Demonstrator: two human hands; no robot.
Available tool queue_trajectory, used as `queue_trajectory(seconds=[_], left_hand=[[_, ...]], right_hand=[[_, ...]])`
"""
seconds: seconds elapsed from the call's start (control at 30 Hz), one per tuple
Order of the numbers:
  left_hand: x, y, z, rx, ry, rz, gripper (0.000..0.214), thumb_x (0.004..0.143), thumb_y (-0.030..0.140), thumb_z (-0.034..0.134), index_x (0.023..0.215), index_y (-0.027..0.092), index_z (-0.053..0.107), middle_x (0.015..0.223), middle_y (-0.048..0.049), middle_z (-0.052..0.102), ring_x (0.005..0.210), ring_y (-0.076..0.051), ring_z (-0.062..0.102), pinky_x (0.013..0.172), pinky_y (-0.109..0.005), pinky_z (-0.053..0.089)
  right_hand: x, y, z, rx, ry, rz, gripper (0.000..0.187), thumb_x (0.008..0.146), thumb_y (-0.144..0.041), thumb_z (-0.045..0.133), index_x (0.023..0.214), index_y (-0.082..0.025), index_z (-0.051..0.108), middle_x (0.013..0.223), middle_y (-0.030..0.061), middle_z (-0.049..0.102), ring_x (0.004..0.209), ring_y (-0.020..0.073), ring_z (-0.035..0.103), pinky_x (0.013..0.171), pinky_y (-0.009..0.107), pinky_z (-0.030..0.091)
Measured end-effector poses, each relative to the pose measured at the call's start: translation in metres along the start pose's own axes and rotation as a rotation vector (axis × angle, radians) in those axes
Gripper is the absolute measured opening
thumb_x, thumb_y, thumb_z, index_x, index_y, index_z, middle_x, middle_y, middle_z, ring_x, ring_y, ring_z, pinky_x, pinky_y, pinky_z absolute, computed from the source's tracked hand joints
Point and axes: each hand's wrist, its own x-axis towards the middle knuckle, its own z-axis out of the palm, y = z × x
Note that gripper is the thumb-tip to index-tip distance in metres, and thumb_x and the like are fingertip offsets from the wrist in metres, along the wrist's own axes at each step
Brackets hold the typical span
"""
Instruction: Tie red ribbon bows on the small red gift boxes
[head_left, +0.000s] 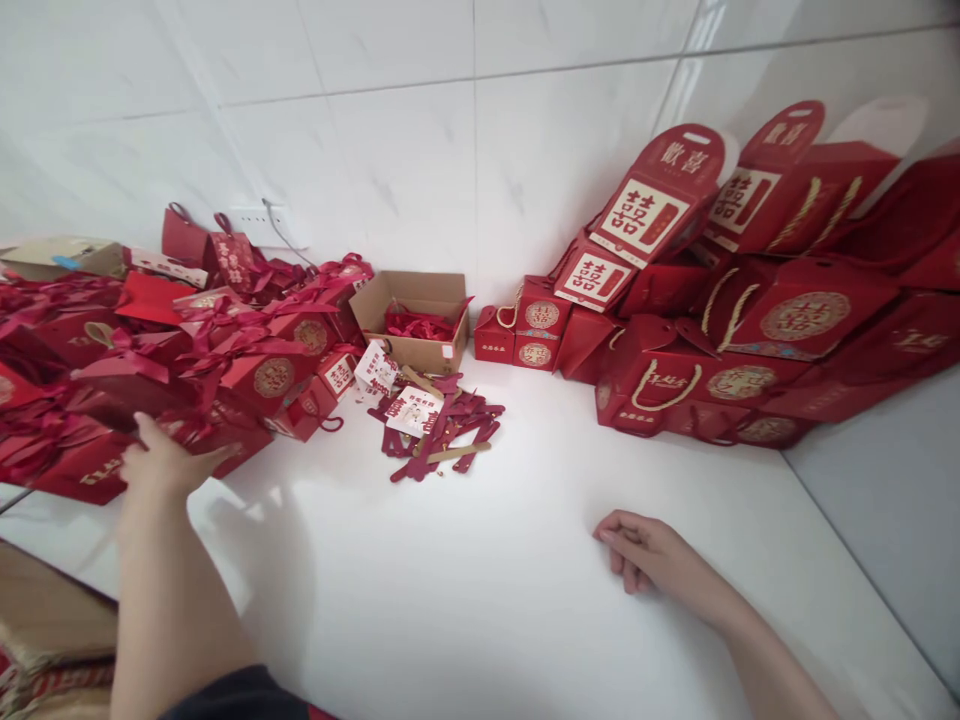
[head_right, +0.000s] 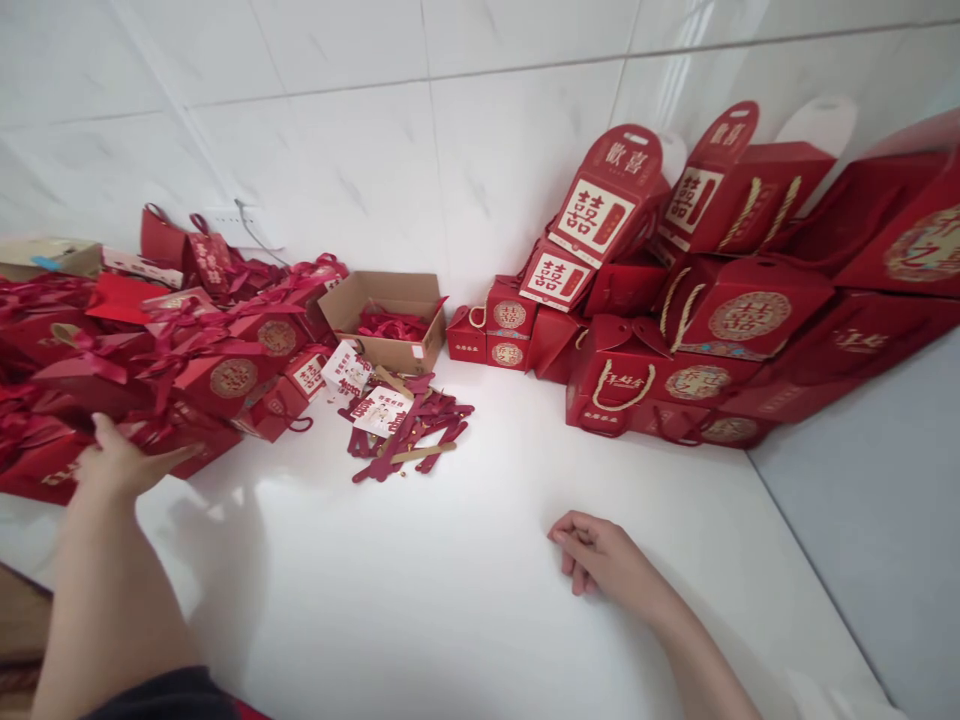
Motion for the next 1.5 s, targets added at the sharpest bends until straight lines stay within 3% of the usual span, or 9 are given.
queue_trajectory(seconds=[0.13, 0.33, 0.53, 0.7, 0.8, 1.0, 1.17, 1.33, 1.5], left_hand=[[-0.045, 0.057, 0.009, 0.164, 0.306, 0.131, 0.064, 0.073, 0.057, 0.061, 0.119, 0.013, 0.055, 0.125, -0.0204, 0.049, 0.118, -0.043, 0.045, 0.091, -0.058, 0.040], [-0.102, 0.148, 0.059, 0.032, 0.019, 0.575, 0.034, 0.087, 0.049, 0.049, 0.083, 0.020, 0.065, 0.085, -0.0035, 0.065, 0.076, -0.020, 0.060, 0.072, -0.029, 0.044], [-0.044, 0.193, 0.098, -0.052, -0.118, 0.725, 0.028, 0.086, 0.031, 0.047, 0.100, 0.017, 0.067, 0.103, -0.0079, 0.065, 0.088, -0.020, 0.061, 0.086, -0.029, 0.045], [0.011, 0.238, 0.119, 0.095, -0.061, 0.575, 0.054, 0.081, 0.029, 0.053, 0.133, 0.014, 0.047, 0.130, -0.0158, 0.055, 0.123, -0.032, 0.045, 0.102, -0.047, 0.035], [0.030, 0.252, 0.125, 0.209, -0.166, 0.551, 0.046, 0.074, 0.023, 0.059, 0.119, 0.015, 0.061, 0.127, -0.0183, 0.058, 0.122, -0.036, 0.046, 0.100, -0.053, 0.033], [0.035, 0.261, 0.085, 0.165, -0.217, 0.504, 0.030, 0.072, 0.042, 0.067, 0.079, 0.013, 0.071, 0.086, -0.0129, 0.070, 0.099, -0.033, 0.059, 0.086, -0.041, 0.040], [-0.013, 0.279, 0.036, -0.553, -0.507, 0.475, 0.042, 0.078, 0.052, 0.064, 0.092, 0.012, 0.064, 0.076, -0.0003, 0.062, 0.068, -0.011, 0.056, 0.067, -0.023, 0.044], [-0.080, 0.299, 0.011, -1.058, -0.755, 0.484, 0.035, 0.089, 0.041, 0.055, 0.071, 0.012, 0.057, 0.046, 0.0068, 0.035, 0.042, -0.003, 0.029, 0.043, -0.018, 0.021], [-0.137, 0.307, 0.005, -0.998, -1.059, 0.535, 0.032, 0.087, 0.041, 0.056, 0.074, 0.012, 0.065, 0.046, 0.0028, 0.045, 0.040, -0.004, 0.034, 0.039, -0.018, 0.016]], right_hand=[[0.000, -0.002, 0.001, 0.004, 0.021, -0.015, 0.038, 0.087, -0.054, 0.048, 0.092, -0.017, 0.058, 0.067, -0.0017, 0.059, 0.050, 0.0107, 0.057, 0.048, 0.023, 0.039], [0.001, -0.002, 0.002, -0.017, 0.059, -0.021, 0.039, 0.087, -0.054, 0.049, 0.091, -0.017, 0.058, 0.066, -0.0017, 0.059, 0.050, 0.0106, 0.058, 0.048, 0.023, 0.040], [0.000, -0.004, 0.003, -0.012, 0.063, -0.038, 0.038, 0.087, -0.053, 0.048, 0.090, -0.016, 0.058, 0.067, -0.0018, 0.059, 0.049, 0.0103, 0.058, 0.047, 0.022, 0.039], [0.003, -0.003, 0.003, 0.028, 0.064, -0.039, 0.035, 0.088, -0.050, 0.048, 0.089, -0.016, 0.057, 0.065, -0.0021, 0.058, 0.047, 0.0097, 0.057, 0.045, 0.021, 0.039], [0.006, -0.003, 0.003, 0.037, 0.065, -0.038, 0.034, 0.088, -0.048, 0.048, 0.088, -0.015, 0.056, 0.064, -0.0021, 0.058, 0.046, 0.0098, 0.057, 0.044, 0.021, 0.038], [0.007, -0.004, 0.003, 0.027, 0.060, -0.031, 0.031, 0.089, -0.045, 0.046, 0.089, -0.016, 0.057, 0.064, -0.0018, 0.059, 0.046, 0.0100, 0.058, 0.044, 0.020, 0.038], [0.004, -0.018, 0.000, -0.079, -0.009, -0.008, 0.024, 0.089, -0.037, 0.045, 0.087, -0.018, 0.058, 0.068, -0.0007, 0.061, 0.051, 0.0107, 0.059, 0.049, 0.022, 0.042], [-0.001, -0.083, 0.000, -0.365, -0.020, -0.239, 0.016, 0.087, -0.025, 0.050, 0.084, -0.020, 0.065, 0.073, 0.0001, 0.067, 0.067, 0.0138, 0.061, 0.062, 0.025, 0.044], [0.000, -0.155, 0.003, -0.171, 0.272, -0.595, 0.022, 0.093, -0.038, 0.048, 0.101, -0.023, 0.063, 0.108, 0.0029, 0.067, 0.100, 0.0167, 0.059, 0.089, 0.031, 0.042]])
